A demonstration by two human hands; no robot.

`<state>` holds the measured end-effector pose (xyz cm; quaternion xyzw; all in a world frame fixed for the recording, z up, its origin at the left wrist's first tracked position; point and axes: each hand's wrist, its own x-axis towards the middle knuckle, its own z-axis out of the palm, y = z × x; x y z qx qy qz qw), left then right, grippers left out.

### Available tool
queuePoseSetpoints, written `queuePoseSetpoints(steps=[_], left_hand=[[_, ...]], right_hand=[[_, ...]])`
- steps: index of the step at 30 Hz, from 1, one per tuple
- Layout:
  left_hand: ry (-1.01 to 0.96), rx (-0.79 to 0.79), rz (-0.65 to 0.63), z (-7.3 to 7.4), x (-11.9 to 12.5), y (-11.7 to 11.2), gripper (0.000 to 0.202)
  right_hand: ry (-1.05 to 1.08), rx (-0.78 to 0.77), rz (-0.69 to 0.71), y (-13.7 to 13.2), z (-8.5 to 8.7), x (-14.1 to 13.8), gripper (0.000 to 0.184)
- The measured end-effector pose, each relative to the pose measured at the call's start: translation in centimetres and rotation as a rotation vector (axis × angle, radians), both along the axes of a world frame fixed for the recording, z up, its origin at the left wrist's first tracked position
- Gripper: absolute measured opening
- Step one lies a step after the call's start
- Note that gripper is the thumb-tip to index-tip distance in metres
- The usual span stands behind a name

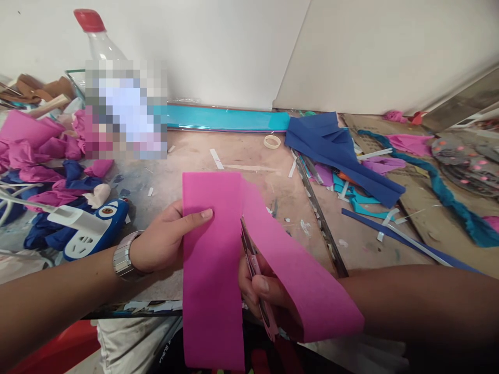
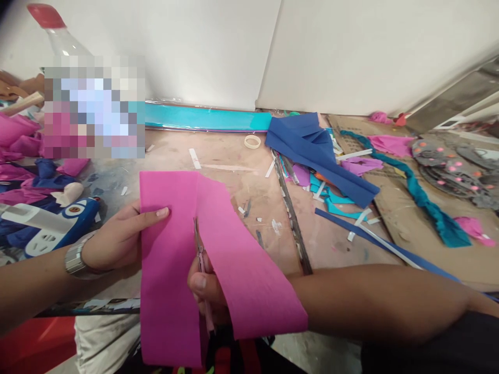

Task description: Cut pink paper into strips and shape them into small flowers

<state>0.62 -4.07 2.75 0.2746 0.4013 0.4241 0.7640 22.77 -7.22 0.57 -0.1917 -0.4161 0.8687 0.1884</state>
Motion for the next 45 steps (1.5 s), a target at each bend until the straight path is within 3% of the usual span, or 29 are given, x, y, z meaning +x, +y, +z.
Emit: queuePoseSetpoints(steps=[5, 11, 15, 20, 23, 25, 32, 45], left_hand=[[0.01, 0.001, -0.002, -0.3, 0.0, -0.2, 0.035], [-0.002, 0.002, 0.007, -0.3, 0.2, -0.2, 0.037], [0.051, 0.108, -0.056, -0.3, 0.1, -0.5, 0.032], [0.176, 0.289, -0.167, 0.0, 0.0, -1.0, 0.027], [0.217, 0.328, -0.166, 0.0, 0.0, -1.1, 0.022], [0.202, 0.304, -0.137, 0.0, 0.1, -1.0, 0.021], [0.14, 0.188, -0.05, -0.2, 0.2, -0.5, 0.025], [-0.076, 0.026, -0.106, 0.4, 0.1, -0.8, 0.029]], right_hand=[[-0.011, 0.095, 0.0, 0.2, 0.4, 0.0, 0.046], [-0.065, 0.052, -0.021, 0.0, 1.2, 0.2, 0.045], [-0.035, 0.014, 0.021, 0.0, 1.0, 0.1, 0.043], [0.021, 0.04, -0.072, -0.2, 0.9, -0.4, 0.045], [-0.013, 0.009, 0.012, -0.1, 1.3, -0.3, 0.047], [-0.049, -0.003, 0.054, 0.0, 1.5, -0.1, 0.047], [-0.053, -0.088, -0.004, -0.3, 1.0, 0.2, 0.046], [-0.011, 0.113, -0.023, 0.4, 1.1, -0.3, 0.047]])
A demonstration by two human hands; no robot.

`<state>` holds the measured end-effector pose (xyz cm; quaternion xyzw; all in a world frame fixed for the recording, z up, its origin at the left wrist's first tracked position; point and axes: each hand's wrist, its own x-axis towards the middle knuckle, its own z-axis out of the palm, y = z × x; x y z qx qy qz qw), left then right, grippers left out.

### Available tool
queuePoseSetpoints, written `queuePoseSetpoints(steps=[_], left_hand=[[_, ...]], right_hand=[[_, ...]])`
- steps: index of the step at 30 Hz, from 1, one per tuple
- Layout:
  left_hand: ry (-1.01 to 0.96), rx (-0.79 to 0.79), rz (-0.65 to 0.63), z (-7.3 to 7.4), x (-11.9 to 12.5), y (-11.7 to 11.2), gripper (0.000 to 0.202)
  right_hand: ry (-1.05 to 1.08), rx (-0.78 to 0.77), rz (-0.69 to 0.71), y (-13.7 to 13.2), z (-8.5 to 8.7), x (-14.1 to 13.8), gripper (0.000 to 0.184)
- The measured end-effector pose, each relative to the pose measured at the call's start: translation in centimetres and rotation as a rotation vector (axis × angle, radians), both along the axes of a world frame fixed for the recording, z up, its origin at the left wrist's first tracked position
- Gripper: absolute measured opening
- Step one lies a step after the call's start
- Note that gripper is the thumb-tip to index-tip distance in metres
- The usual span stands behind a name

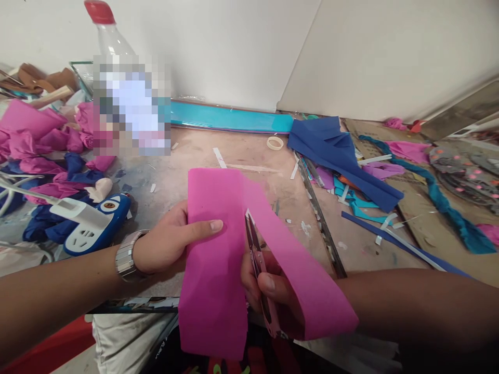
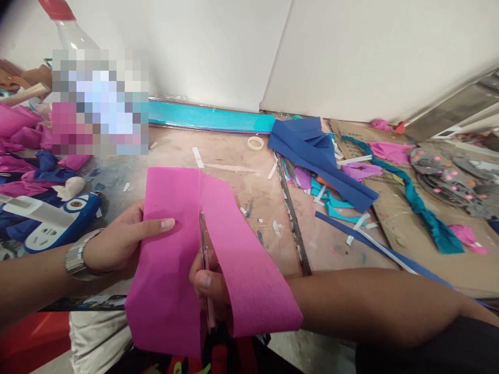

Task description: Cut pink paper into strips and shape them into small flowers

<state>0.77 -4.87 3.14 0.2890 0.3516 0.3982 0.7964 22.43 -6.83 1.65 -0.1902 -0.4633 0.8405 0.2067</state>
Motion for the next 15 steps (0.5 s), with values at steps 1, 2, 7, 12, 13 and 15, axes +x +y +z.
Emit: queuePoseSetpoints(steps=[1, 2, 7, 12, 13, 15], left_hand=[[-0.002, -0.003, 0.006, 0.03, -0.01, 0.0, 0.029], [-0.001, -0.001, 0.008, 0.03, -0.02, -0.01, 0.029], [0.007, 0.059, -0.041, -0.27, 0.01, -0.22, 0.03], [-0.023, 0.034, -0.039, -0.34, 0.05, -0.29, 0.032], [-0.025, 0.027, -0.019, -0.32, 0.05, -0.26, 0.032], [-0.035, 0.025, 0.005, -0.29, 0.02, -0.21, 0.033]], right_hand=[[-0.002, 0.013, -0.022, 0.03, 0.05, -0.04, 0.047], [-0.014, 0.017, -0.037, 0.05, 0.11, -0.08, 0.046], [-0.027, 0.019, -0.071, 0.01, 0.23, -0.23, 0.049], [-0.03, -0.008, -0.024, 0.13, -0.32, -0.09, 0.048], [-0.036, -0.008, 0.006, 0.17, -0.37, -0.03, 0.048], [-0.052, 0.009, 0.04, 0.23, -0.32, 0.06, 0.049]])
